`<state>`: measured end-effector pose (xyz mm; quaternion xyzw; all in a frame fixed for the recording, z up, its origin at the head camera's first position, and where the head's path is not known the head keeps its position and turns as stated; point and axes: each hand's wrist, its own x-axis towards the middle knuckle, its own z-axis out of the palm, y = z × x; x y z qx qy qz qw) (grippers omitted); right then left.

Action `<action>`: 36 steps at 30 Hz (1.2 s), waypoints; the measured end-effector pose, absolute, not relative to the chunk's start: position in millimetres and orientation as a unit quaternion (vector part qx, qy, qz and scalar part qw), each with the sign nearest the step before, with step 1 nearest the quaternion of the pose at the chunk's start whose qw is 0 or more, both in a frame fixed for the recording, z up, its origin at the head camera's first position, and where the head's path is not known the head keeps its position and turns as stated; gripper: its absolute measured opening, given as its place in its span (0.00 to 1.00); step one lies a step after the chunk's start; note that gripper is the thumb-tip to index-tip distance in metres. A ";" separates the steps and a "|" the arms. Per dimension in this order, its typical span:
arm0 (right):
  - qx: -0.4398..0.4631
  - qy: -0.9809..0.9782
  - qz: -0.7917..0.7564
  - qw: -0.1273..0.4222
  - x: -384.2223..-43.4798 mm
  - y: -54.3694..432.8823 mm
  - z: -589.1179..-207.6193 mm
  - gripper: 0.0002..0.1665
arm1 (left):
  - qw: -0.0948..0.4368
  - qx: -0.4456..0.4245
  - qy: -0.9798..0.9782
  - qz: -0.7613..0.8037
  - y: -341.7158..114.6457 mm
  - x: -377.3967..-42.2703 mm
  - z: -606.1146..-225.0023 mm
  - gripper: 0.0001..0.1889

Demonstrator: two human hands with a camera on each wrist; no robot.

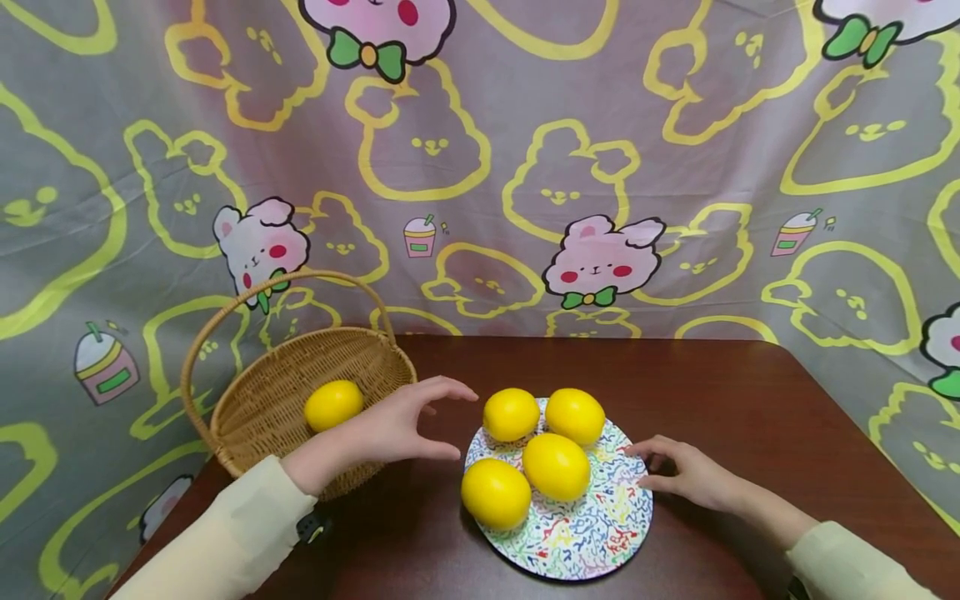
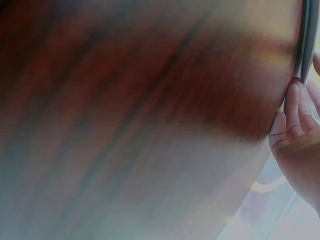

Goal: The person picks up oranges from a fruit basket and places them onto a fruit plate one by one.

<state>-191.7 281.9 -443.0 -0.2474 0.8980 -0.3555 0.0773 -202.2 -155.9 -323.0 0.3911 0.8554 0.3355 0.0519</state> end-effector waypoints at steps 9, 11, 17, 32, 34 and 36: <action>-0.246 0.900 -0.352 0.072 -192.4 283.9 -445.2 0.27 | 0.006 0.347 0.874 0.341 -186.5 -202.0 -314.7 0.34; -0.248 0.900 -0.351 0.073 -192.2 283.8 -445.1 0.27 | 0.000 0.332 0.879 0.342 -192.8 -202.0 -313.9 0.34; -0.235 0.903 -0.350 0.084 -191.7 284.0 -445.0 0.28 | -0.035 0.327 0.886 0.326 -209.8 -205.3 -314.2 0.33; -0.237 0.901 -0.355 0.083 -190.9 281.7 -442.7 0.27 | -0.046 0.274 0.903 0.327 -250.6 -212.2 -313.2 0.34; -0.240 0.901 -0.353 0.082 -191.1 281.3 -442.5 0.26 | -0.048 0.264 0.905 0.330 -255.9 -213.8 -313.7 0.34; -0.239 0.902 -0.351 0.080 -191.2 281.1 -442.3 0.26 | -0.049 0.254 0.907 0.333 -260.5 -215.2 -313.4 0.34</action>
